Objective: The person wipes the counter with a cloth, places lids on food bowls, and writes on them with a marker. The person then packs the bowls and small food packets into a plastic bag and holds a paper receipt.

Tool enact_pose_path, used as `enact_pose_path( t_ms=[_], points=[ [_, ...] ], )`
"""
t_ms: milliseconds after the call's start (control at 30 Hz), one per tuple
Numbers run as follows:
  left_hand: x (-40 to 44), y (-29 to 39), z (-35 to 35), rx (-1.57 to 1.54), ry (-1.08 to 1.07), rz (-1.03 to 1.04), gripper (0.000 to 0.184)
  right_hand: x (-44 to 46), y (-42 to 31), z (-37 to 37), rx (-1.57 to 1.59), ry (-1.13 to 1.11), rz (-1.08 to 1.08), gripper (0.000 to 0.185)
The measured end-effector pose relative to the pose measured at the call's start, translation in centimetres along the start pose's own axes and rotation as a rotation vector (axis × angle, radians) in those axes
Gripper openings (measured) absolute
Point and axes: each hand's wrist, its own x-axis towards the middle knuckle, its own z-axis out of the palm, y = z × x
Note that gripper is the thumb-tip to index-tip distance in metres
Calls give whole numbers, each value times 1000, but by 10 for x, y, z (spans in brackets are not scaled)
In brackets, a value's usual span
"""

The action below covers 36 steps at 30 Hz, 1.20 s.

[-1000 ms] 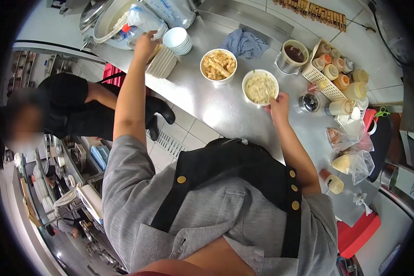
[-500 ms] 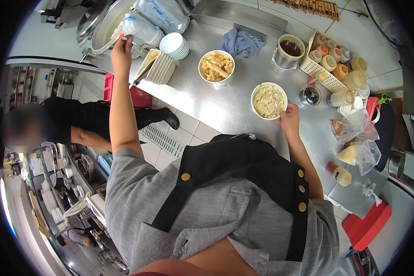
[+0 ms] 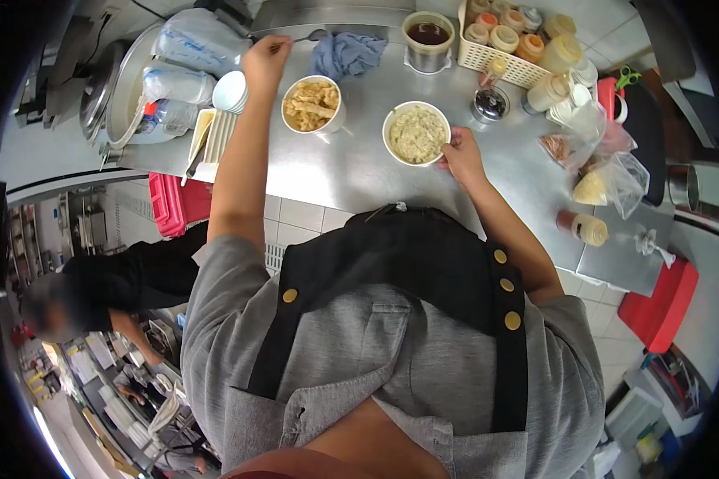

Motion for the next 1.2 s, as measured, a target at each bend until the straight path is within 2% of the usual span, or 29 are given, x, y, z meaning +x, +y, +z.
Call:
enact_pose_path(
  t_ms=[67, 100, 133, 167, 200, 267, 333, 400, 467, 567, 600, 667, 700, 767, 800, 867, 967, 1100, 1167, 1200],
  points=[
    [7, 11, 31, 588, -377, -38, 19, 2, 5, -4, -5, -28, -6, 40],
    [11, 3, 44, 574, -388, -26, 19, 4, 7, -6, -41, -24, -10, 40],
    [14, -14, 55, 705, -526, -55, 21, 8, 11, -11, -39, -4, -8, 40],
    [16, -22, 63, 840, -663, -83, 23, 15, 16, -16, -265, 45, -179, 41],
    [16, -20, 67, 834, -670, -72, 23, 17, 20, -18, -492, 88, -348, 41],
    [13, -11, 68, 949, -876, -50, 25, 1, -20, -9, -486, 164, -388, 40],
    [11, 7, 57, 936, -831, -15, 26, 0, -37, -2, -847, 228, -792, 38],
    [4, 35, 40, 920, -788, 9, 26, 13, -43, 12, -816, 176, -776, 33],
    [-4, 64, 22, 879, -788, 14, 28, 30, -53, 29, -891, 101, -965, 30],
    [-17, 73, 9, 780, -724, -63, 29, 50, -64, 50, -1021, -27, -1032, 28],
    [-22, 73, 3, 785, -721, -67, 29, 55, -69, 53, -1018, -31, -1037, 28],
    [-35, 71, -7, 571, -555, -44, 28, 62, -78, 57, -1208, -125, -1079, 13],
    [-39, 73, -13, 573, -550, -46, 28, 65, -80, 57, -1207, -128, -1084, 13],
    [-50, 78, -25, 374, -591, -286, 27, 67, -83, 54, -1215, -178, -1117, 7],
    [-59, 80, -30, 374, -590, -290, 27, 65, -85, 51, -1215, -182, -1118, 7],
    [-77, 83, -37, 170, -532, -333, 25, 61, -86, 46, -1101, -175, -1020, 9],
    [-102, 71, -38, 165, -503, -342, 25, 56, -84, 43, -1098, -183, -989, 13],
    [-115, 78, -34, 102, -462, -392, 25, 70, -71, 51, -1199, -123, -1100, 17],
    [-117, 83, -33, 22, -450, -404, 25, 77, -71, 55, -1292, -261, -935, 19],
    [-119, 86, -33, 24, -446, -404, 25, 80, -72, 57, -1291, -262, -939, 19]
  ],
)
